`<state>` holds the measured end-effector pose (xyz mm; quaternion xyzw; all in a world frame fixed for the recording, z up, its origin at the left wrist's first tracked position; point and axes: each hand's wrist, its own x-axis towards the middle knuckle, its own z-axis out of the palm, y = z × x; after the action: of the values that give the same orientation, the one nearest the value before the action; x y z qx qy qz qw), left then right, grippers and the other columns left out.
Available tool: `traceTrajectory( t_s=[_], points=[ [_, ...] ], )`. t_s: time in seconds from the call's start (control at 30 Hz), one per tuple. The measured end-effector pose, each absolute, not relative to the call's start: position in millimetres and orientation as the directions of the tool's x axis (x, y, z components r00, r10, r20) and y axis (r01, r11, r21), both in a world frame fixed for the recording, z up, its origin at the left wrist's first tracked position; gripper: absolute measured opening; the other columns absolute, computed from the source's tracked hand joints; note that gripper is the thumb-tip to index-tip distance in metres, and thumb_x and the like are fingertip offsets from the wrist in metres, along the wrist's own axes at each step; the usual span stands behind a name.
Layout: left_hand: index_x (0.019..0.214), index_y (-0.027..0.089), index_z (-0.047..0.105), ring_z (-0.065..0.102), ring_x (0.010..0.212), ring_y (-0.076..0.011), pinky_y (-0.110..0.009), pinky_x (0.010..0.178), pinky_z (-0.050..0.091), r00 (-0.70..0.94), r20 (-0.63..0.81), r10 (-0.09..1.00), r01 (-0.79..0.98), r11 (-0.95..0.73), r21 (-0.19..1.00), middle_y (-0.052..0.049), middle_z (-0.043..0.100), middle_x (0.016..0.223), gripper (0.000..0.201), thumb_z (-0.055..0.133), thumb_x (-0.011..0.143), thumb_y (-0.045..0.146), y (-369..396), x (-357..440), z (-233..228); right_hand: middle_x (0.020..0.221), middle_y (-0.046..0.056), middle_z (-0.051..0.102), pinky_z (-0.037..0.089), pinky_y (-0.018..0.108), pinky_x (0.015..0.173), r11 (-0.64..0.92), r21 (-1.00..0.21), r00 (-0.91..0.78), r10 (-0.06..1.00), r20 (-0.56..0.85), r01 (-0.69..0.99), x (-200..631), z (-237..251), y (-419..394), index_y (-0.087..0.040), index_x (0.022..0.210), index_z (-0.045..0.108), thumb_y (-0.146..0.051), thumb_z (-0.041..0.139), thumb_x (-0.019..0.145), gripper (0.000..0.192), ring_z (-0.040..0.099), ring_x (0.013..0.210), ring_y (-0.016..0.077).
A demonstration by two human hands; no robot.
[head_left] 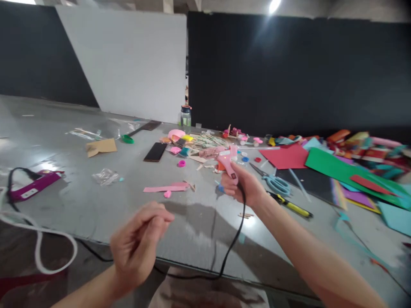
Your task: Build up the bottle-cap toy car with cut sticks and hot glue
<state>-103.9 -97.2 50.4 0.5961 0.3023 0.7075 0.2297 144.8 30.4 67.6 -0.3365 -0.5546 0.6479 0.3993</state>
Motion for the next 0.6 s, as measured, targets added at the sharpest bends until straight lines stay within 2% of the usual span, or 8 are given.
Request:
traceTrajectory(
  t_s=[0.13, 0.23, 0.3, 0.4, 0.5, 0.6],
  points=[
    [0.087, 0.020, 0.070, 0.056, 0.061, -0.0102, -0.022, 0.056, 0.045, 0.198, 0.602, 0.773, 0.308, -0.632, 0.711, 0.000, 0.067, 0.074, 0.018, 0.055, 0.097, 0.017, -72.1, -82.4, 43.0, 0.062, -0.004, 0.038, 0.019, 0.023, 0.039, -0.141, -0.972, -0.412, 0.910, -0.052, -0.189, 190.0, 59.8, -6.6, -0.021, 0.088, 0.060, -0.062, 0.046, 0.095, 0.044, 0.017, 0.047, 0.0102],
    [0.099, 0.019, 0.070, 0.063, 0.074, -0.0134, -0.026, 0.070, 0.050, 0.451, 0.433, 0.781, 0.469, -0.620, 0.629, -0.002, 0.072, 0.088, 0.014, 0.056, 0.098, 0.019, -48.0, -60.7, 29.3, 0.056, -0.005, 0.039, 0.013, 0.024, 0.036, -0.200, -0.960, -0.375, 0.920, -0.116, -0.195, 223.1, 52.3, -33.9, -0.020, 0.092, 0.066, -0.060, 0.051, 0.094, 0.043, 0.015, 0.044, 0.0094],
    [0.106, 0.018, 0.070, 0.064, 0.078, -0.0155, -0.030, 0.074, 0.050, 0.573, 0.335, 0.748, 0.532, -0.651, 0.541, -0.004, 0.071, 0.094, 0.017, 0.056, 0.098, 0.022, -32.1, -44.3, 19.0, 0.049, -0.006, 0.035, 0.011, 0.025, 0.036, -0.203, -0.957, -0.320, 0.939, -0.129, -0.209, 243.4, 46.7, -50.4, -0.019, 0.094, 0.068, -0.059, 0.056, 0.092, 0.041, 0.017, 0.040, 0.0092],
    [0.107, 0.016, 0.070, 0.064, 0.089, -0.0199, -0.033, 0.080, 0.050, 0.707, 0.270, 0.653, 0.511, -0.737, 0.443, -0.008, 0.069, 0.102, 0.018, 0.054, 0.099, 0.022, -11.8, -18.8, 6.8, 0.048, -0.005, 0.041, 0.010, 0.025, 0.036, -0.166, -0.960, -0.227, 0.967, -0.113, -0.227, 267.9, 37.5, -70.0, -0.020, 0.103, 0.069, -0.056, 0.058, 0.093, 0.039, 0.021, 0.038, 0.0086],
    [0.105, 0.015, 0.069, 0.063, 0.096, -0.0227, -0.036, 0.085, 0.048, 0.794, 0.269, 0.546, 0.437, -0.819, 0.371, -0.009, 0.068, 0.103, 0.018, 0.054, 0.100, 0.020, 3.4, 4.8, -2.0, 0.049, -0.004, 0.041, 0.011, 0.027, 0.038, -0.176, -0.964, -0.220, 0.967, -0.131, -0.198, 284.1, 29.5, -81.6, -0.018, 0.110, 0.071, -0.056, 0.051, 0.098, 0.045, 0.021, 0.038, 0.0082],
    [0.102, 0.015, 0.070, 0.062, 0.092, -0.0227, -0.036, 0.083, 0.046, 0.816, 0.246, 0.523, 0.435, -0.836, 0.334, -0.007, 0.068, 0.099, 0.015, 0.057, 0.099, 0.021, 13.7, 21.3, -10.9, 0.050, -0.003, 0.042, 0.011, 0.028, 0.040, -0.159, -0.979, -0.193, 0.972, -0.133, -0.125, 294.3, 24.6, -84.4, -0.018, 0.110, 0.073, -0.054, 0.052, 0.098, 0.043, 0.023, 0.039, 0.0085]
  ],
)
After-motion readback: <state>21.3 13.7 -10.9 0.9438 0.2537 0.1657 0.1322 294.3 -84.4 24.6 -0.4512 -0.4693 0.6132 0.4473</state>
